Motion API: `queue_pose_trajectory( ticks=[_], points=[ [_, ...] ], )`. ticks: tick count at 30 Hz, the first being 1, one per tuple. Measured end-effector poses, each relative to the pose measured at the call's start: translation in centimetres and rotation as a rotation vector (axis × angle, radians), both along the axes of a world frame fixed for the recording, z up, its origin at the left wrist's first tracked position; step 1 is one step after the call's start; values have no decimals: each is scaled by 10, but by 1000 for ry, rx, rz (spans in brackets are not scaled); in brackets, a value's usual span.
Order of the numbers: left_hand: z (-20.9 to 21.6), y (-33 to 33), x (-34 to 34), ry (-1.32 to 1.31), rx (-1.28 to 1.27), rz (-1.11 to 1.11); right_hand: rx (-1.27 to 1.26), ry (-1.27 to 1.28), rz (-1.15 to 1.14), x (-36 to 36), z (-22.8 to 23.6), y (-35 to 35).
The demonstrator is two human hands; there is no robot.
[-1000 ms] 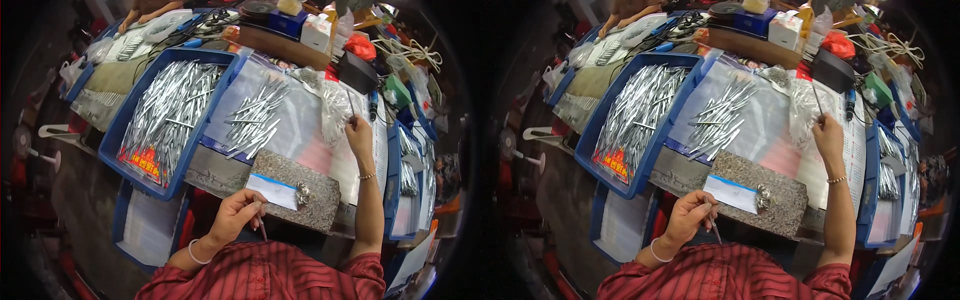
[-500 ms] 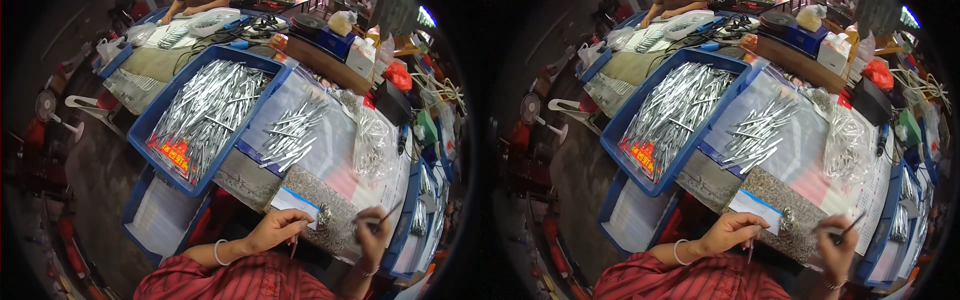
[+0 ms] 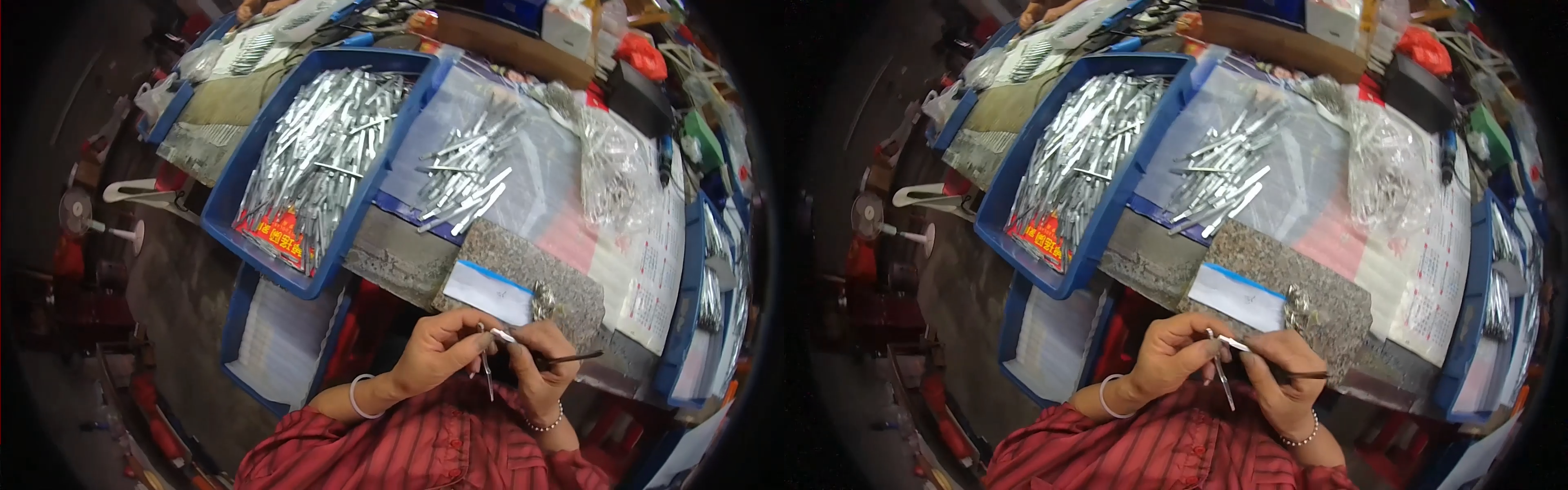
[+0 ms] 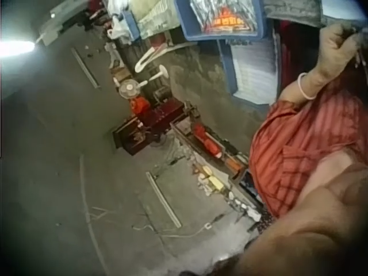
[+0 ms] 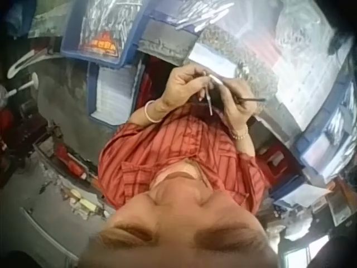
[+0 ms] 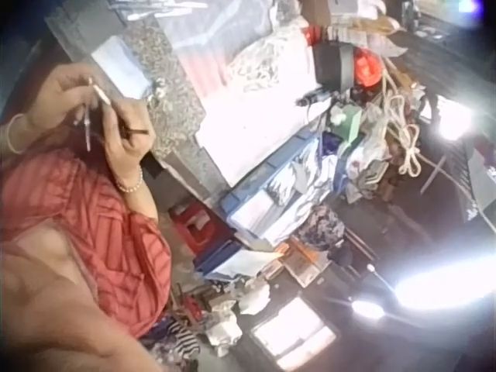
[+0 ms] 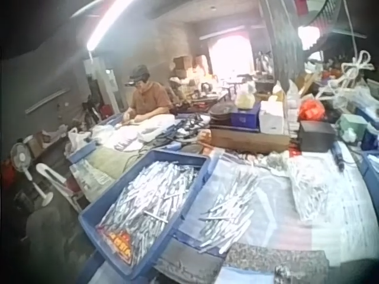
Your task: The worker picks up small metal pins from a bin, places them on a stone block, and uses a soldering tool to apply heat.
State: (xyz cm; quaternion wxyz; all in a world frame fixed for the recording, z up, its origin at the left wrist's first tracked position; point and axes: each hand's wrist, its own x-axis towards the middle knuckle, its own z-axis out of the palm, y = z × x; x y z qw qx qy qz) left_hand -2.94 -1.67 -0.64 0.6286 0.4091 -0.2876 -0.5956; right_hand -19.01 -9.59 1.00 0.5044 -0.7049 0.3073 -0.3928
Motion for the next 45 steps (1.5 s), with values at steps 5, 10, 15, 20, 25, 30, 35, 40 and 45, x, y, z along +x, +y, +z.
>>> queue_pose_trajectory(
  ticks=[5,10,15,20,25,30,35,40,45],
  points=[
    [3,-1,1,61,29,183,-137,71,107,3,2,6],
    [-4,-4,3,222,-9,171,-61,74,37,-1,5,13],
    [-6,-2,-1,197,-40,145,-195,108,32,0,4,11],
    [-5,-4,-2,164,-29,159,-384,138,62,-1,0,7],
    [-6,-3,-3,101,-11,177,-395,175,125,-1,-1,7],
    [-2,-4,3,26,13,210,-409,221,185,2,-7,10],
    [6,-1,15,46,81,113,-575,247,233,-4,-7,5],
    [15,-6,66,-264,239,-505,-840,293,317,-4,8,-13],
    [6,-11,95,-433,283,-797,-948,385,485,12,9,-27]
  ],
)
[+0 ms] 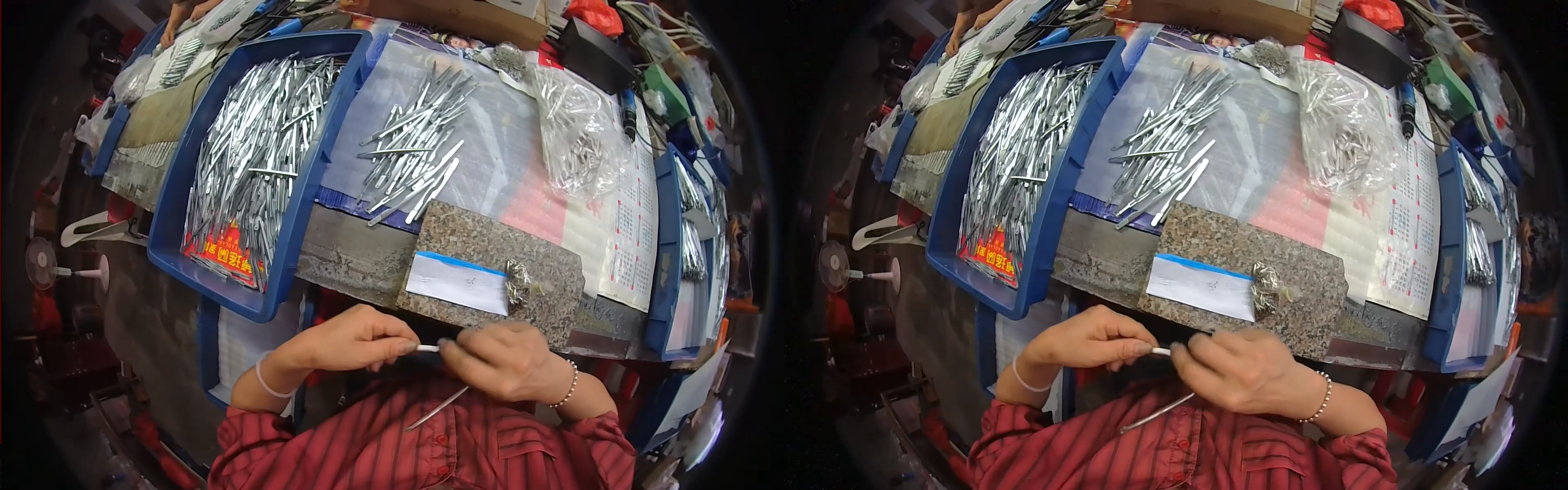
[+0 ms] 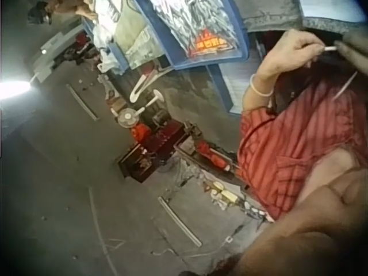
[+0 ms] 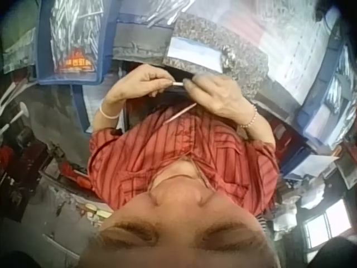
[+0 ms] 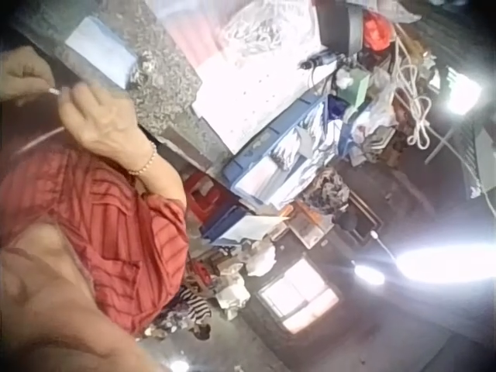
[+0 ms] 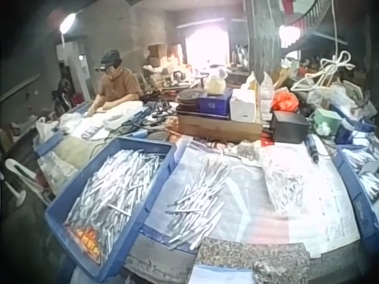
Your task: The worker picks up small metal pins from a bin, places them on a stone block, and uses a soldering tool to apply heat.
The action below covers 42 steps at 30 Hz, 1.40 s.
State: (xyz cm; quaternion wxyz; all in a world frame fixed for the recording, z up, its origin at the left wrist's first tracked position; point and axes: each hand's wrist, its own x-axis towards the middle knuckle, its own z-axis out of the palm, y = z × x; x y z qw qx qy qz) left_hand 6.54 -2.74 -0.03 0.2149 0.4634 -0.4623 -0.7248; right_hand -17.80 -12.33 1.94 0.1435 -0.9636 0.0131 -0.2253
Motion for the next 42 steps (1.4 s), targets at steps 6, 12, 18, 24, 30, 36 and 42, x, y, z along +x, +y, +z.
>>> queue_pose_trajectory(
  ticks=[6,12,18,24,30,36,42],
  points=[
    [-9,1,22,-176,-195,402,435,-49,-317,3,38,-22],
    [-13,-11,29,-123,-120,421,457,-351,-335,15,55,-9],
    [-26,-6,36,-201,-191,384,557,-32,-266,59,15,-26],
    [-17,-2,34,-253,-265,380,491,83,-272,62,5,-19],
    [13,3,13,-347,-538,424,704,-390,-457,8,22,-11],
    [-17,-31,-11,-655,-1161,366,627,-145,-515,0,19,-13],
    [-32,-34,-14,-782,-1354,207,389,66,-293,14,47,-17]
  ],
)
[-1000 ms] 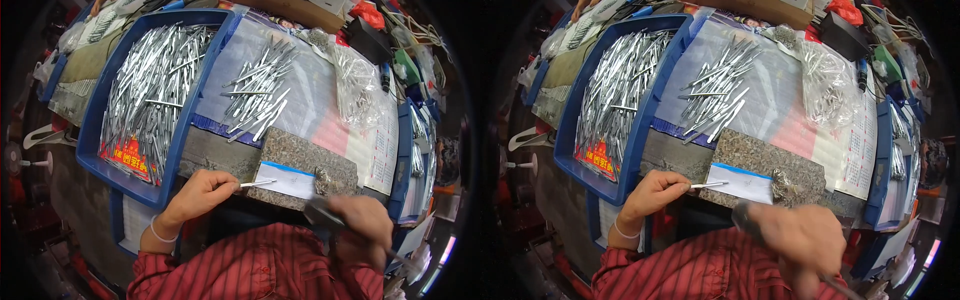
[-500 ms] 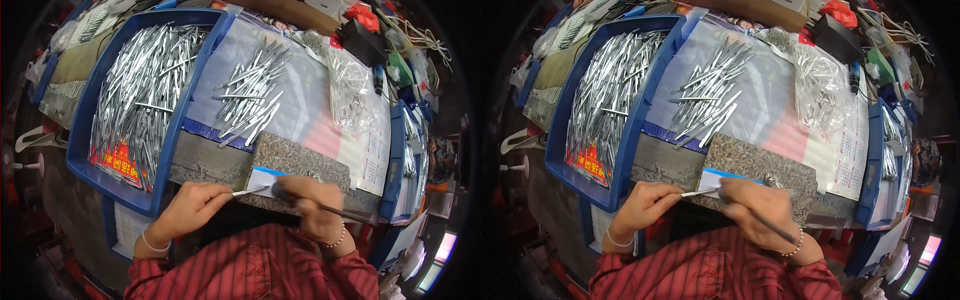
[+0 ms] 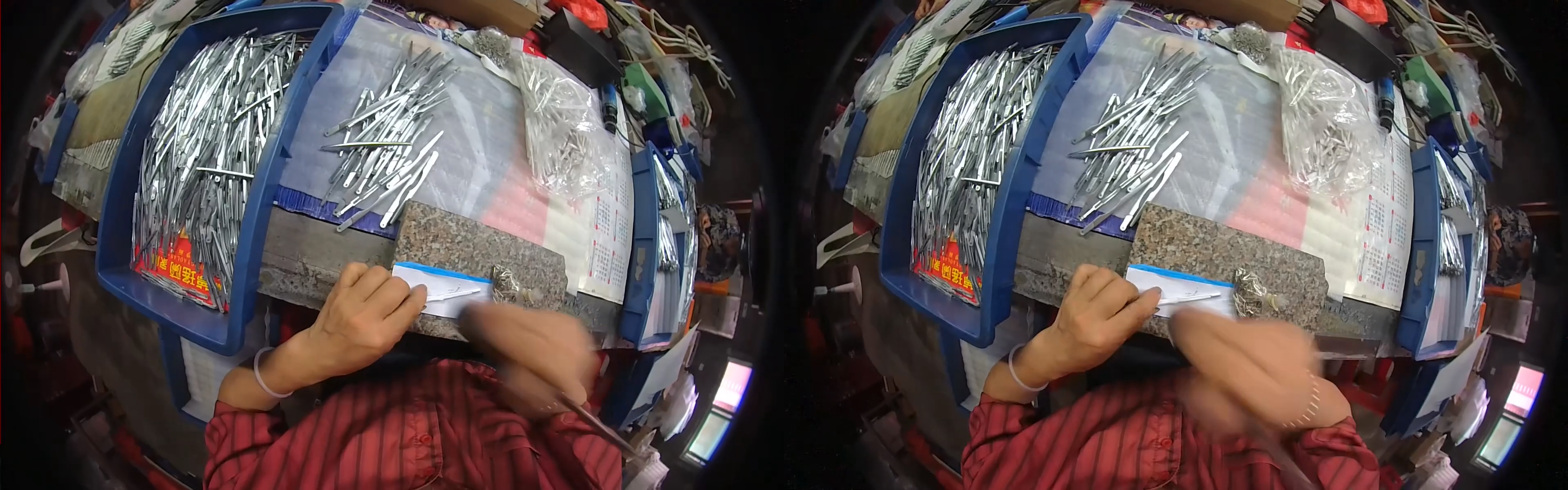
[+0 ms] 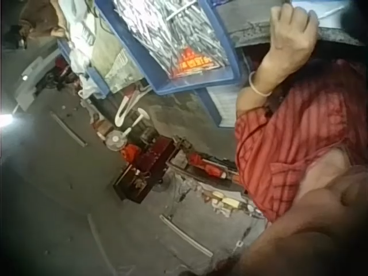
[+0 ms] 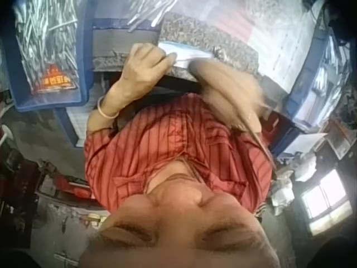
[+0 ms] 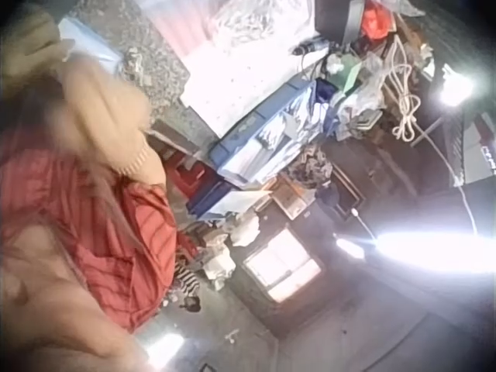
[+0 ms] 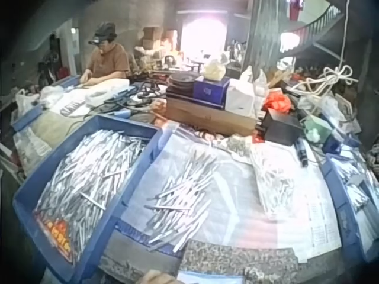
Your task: The worker picks up small metal pins from a bin, places them on a stone block, and uses a soldering tool to apply heat.
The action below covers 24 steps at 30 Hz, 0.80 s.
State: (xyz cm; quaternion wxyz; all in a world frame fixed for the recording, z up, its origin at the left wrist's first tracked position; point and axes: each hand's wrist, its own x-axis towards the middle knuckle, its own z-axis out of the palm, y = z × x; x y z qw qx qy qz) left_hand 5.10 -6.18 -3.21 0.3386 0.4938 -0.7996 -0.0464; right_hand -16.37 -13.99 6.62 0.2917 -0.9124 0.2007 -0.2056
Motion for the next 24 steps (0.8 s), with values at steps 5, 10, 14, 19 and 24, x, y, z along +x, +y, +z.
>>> queue_pose_trajectory(
  ticks=[5,10,14,19,24],
  points=[
    [4,2,12,70,103,64,105,-31,-18,24,-47,-9],
    [6,14,16,93,97,110,-75,-200,5,27,-23,0],
    [8,9,17,78,88,123,-14,-48,33,60,-40,-1],
    [4,9,18,24,99,84,333,-184,-218,29,-30,1],
    [10,10,18,50,108,80,132,-328,-348,-11,-14,8]
  ],
)
